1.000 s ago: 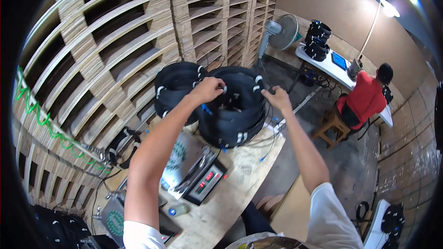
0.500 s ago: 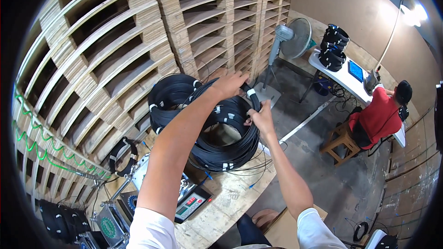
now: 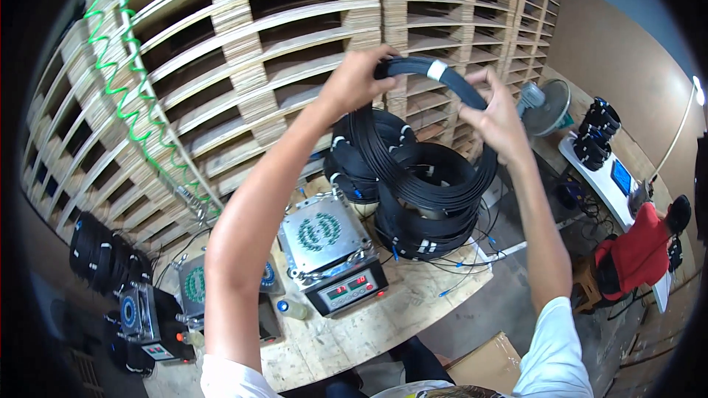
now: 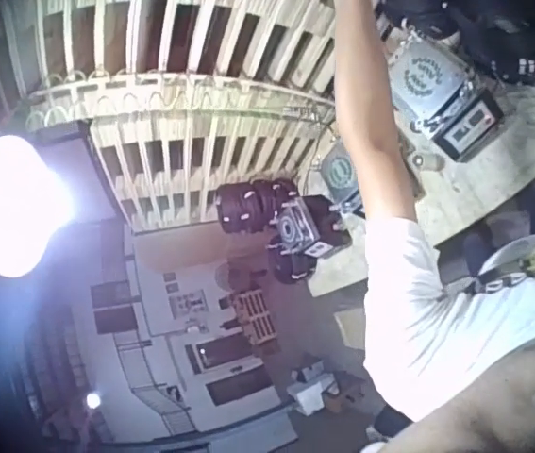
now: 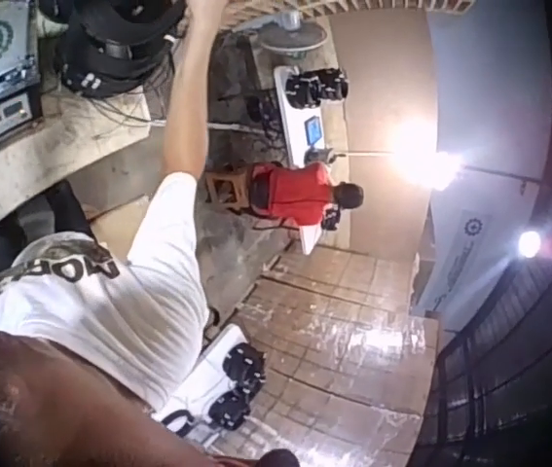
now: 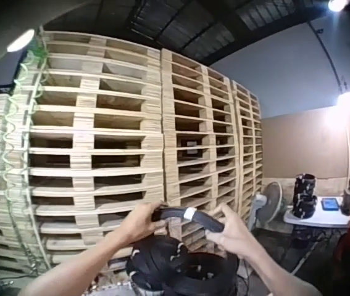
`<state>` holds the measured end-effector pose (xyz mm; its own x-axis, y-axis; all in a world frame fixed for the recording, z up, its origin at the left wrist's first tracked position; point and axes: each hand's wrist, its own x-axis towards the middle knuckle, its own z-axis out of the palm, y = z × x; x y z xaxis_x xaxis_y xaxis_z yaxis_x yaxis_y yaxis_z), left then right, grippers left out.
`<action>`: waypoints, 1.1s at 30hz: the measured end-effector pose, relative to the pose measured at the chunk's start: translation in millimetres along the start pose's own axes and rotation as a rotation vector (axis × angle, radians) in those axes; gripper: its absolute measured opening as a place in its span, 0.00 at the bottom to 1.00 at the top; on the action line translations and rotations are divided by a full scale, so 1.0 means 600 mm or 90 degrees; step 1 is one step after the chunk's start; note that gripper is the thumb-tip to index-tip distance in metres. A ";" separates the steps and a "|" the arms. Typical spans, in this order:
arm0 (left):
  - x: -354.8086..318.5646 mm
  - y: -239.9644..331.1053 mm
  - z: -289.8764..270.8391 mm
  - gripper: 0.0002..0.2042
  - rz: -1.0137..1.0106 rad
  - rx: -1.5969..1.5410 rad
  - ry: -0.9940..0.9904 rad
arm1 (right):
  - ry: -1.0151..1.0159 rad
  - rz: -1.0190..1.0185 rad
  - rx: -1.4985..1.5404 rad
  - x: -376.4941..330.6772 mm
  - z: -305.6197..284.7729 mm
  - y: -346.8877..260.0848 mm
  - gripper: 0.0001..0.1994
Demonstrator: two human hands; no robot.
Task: Polishing and processing fiber optic connectors using automated equipment.
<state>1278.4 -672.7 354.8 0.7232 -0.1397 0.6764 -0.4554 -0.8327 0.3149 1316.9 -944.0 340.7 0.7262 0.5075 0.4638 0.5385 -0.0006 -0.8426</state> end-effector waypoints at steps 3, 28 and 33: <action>-0.074 0.027 -0.102 0.19 -0.102 0.062 -0.006 | -0.109 -0.060 0.007 0.005 0.019 -0.070 0.18; -0.518 0.508 -0.193 0.17 -0.399 0.044 0.089 | -0.483 -0.315 -0.118 -0.273 0.079 -0.205 0.26; -0.484 0.514 -0.232 0.28 -0.233 0.221 0.093 | -0.398 -0.455 -0.223 -0.288 0.052 -0.259 0.23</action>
<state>855.7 -814.0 348.3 0.7111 0.2489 0.6575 0.0299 -0.9451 0.3254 1094.2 -1005.0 383.1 -0.1151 0.8481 0.5172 0.9277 0.2779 -0.2492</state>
